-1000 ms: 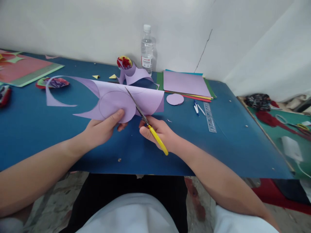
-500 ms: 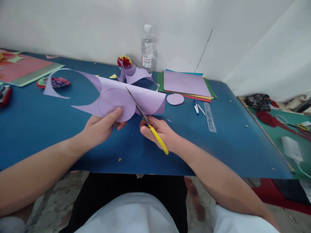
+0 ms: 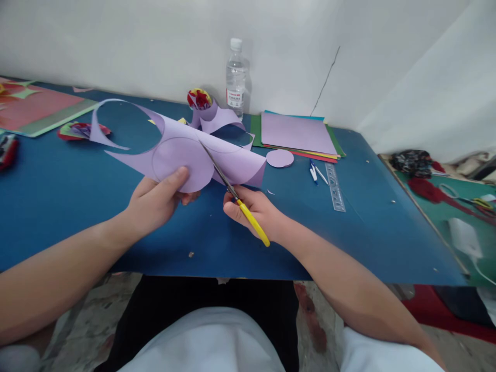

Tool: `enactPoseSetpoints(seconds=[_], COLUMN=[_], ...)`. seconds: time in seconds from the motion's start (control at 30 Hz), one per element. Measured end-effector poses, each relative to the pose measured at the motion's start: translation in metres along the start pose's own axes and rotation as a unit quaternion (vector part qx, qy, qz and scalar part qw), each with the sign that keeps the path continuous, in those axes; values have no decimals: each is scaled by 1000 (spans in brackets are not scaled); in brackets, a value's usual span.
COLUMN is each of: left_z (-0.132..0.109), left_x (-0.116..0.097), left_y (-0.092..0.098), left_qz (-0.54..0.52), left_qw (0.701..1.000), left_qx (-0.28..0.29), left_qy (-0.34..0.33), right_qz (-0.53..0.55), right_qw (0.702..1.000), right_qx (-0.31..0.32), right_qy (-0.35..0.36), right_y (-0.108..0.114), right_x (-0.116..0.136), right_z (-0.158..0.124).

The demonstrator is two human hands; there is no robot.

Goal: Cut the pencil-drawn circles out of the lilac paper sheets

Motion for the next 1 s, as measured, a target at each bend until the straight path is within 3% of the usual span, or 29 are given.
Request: enactPoseSetpoints(seconds=[0.53, 0.77, 1.0], left_z=[0, -1, -1], left_x=[-3, 2, -2], left_y=[3, 2, 1], left_qz=[4, 55, 72], left_qw=[1000, 997, 997], left_qx=[-12, -31, -21], left_qy=[-7, 37, 19], right_qz=[2, 0, 28], right_qw=[1000, 1000, 999], right_qx=[1, 7, 22], right_qy=[-1, -5, -31], right_y=[0, 0, -6], right_x=[2, 1, -5], right_z=[0, -2, -3])
Point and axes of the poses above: each hand's wrist, its own z-axis towards the middle knuckle, its own y-axis out of the back of the hand, x = y × z, the point moved 9 cm from there along z, towards the middle knuckle, and after that the axes turned 14 degrees about y, right-handed, at the moved point
